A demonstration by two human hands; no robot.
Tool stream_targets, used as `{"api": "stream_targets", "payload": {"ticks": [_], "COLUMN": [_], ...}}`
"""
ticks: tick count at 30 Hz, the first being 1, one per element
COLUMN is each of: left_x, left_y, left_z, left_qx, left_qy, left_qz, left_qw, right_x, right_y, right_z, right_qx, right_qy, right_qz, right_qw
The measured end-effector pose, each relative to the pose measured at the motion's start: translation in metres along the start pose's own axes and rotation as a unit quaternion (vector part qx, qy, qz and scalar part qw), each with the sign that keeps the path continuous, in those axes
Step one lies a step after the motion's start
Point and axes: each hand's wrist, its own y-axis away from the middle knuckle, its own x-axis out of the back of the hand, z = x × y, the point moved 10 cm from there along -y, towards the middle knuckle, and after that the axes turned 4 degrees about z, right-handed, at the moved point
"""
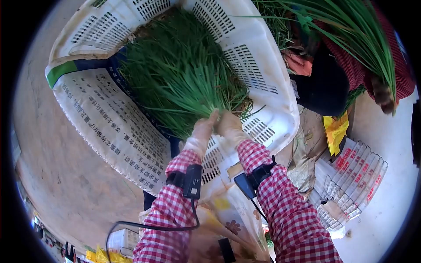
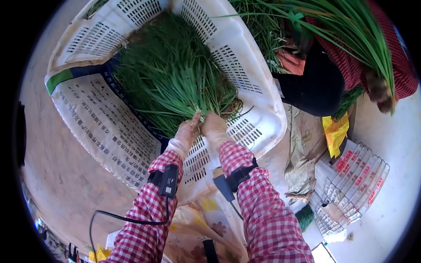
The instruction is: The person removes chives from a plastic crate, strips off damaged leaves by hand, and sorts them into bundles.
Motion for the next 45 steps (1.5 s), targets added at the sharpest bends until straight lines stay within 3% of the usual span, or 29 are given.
{"api": "stream_targets", "payload": {"ticks": [1,2,4,8,11,12,13,14,15,16,19,23,26,27,29,33,35,37,40,41,42,45], "left_x": [-0.006,-0.011,-0.019,0.010,0.023,0.021,0.019,0.016,0.013,0.014,0.012,0.017,0.014,0.017,0.017,0.014,0.028,0.037,0.020,0.018,0.013,0.017], "left_y": [-0.008,-0.010,0.009,-0.004,-0.021,-0.020,-0.015,-0.004,0.006,0.013,0.013,-0.003,-0.004,-0.005,0.001,0.025,0.013,0.003,0.007,0.010,0.003,0.014], "left_z": [-0.008,-0.008,0.001,-0.014,-0.026,-0.024,-0.019,-0.010,-0.001,0.005,0.010,-0.003,-0.006,-0.003,0.003,0.019,0.005,0.001,0.001,0.003,0.000,0.004], "left_qx": [0.029,0.017,0.041,0.049,0.057,0.044,0.050,0.057,0.064,0.058,0.042,0.055,0.074,0.054,0.016,0.002,0.043,0.044,0.042,0.041,0.026,0.060], "left_qy": [0.035,0.045,0.117,0.152,0.119,0.115,0.133,0.151,0.168,0.143,0.173,0.161,0.193,0.189,0.181,-0.009,0.006,0.019,0.074,0.093,0.110,0.130], "left_qz": [-0.004,-0.042,-0.093,-0.029,-0.039,-0.074,-0.086,-0.097,-0.109,-0.103,-0.166,-0.160,-0.198,-0.165,-0.097,-0.040,0.003,0.017,-0.091,-0.122,-0.182,-0.126], "left_qw": [0.999,0.998,0.988,0.987,0.991,0.990,0.986,0.982,0.978,0.983,0.970,0.972,0.958,0.967,0.978,0.999,0.999,0.999,0.992,0.987,0.977,0.982], "right_x": [-0.004,-0.014,-0.030,-0.026,-0.036,-0.001,0.003,0.039,0.053,0.105,0.077,0.007,-0.020,0.001,0.000,-0.023,-0.030,-0.040,-0.009,0.017,0.026,0.020], "right_y": [0.004,0.002,0.025,0.064,0.071,0.075,0.063,0.059,0.041,0.041,0.015,0.012,0.020,0.041,0.068,0.080,0.084,0.079,0.064,0.053,0.049,0.019], "right_z": [-0.003,-0.004,-0.021,-0.048,-0.042,-0.046,-0.038,-0.035,-0.019,-0.007,0.011,0.007,0.003,-0.016,-0.046,-0.050,-0.052,-0.054,-0.041,-0.029,-0.009,0.037], "right_qx": [0.021,0.086,0.121,0.180,0.253,0.197,0.204,0.288,0.255,0.096,0.053,-0.009,-0.019,-0.002,0.110,0.148,0.145,0.199,0.264,0.226,-0.004,-0.168], "right_qy": [0.013,0.009,0.061,0.024,0.044,0.022,0.106,0.121,0.244,-0.037,-0.141,-0.054,-0.072,-0.088,0.070,0.034,0.062,0.024,0.020,-0.083,-0.239,-0.499], "right_qz": [0.018,0.108,0.071,0.110,-0.013,-0.080,-0.123,0.055,0.102,0.147,0.080,-0.080,-0.041,-0.004,0.096,0.098,0.116,-0.009,-0.120,-0.076,-0.144,-0.074], "right_qw": [1.000,0.990,0.988,0.977,0.966,0.977,0.965,0.948,0.930,0.984,0.985,0.995,0.996,0.996,0.987,0.983,0.981,0.980,0.957,0.968,0.960,0.847]}}
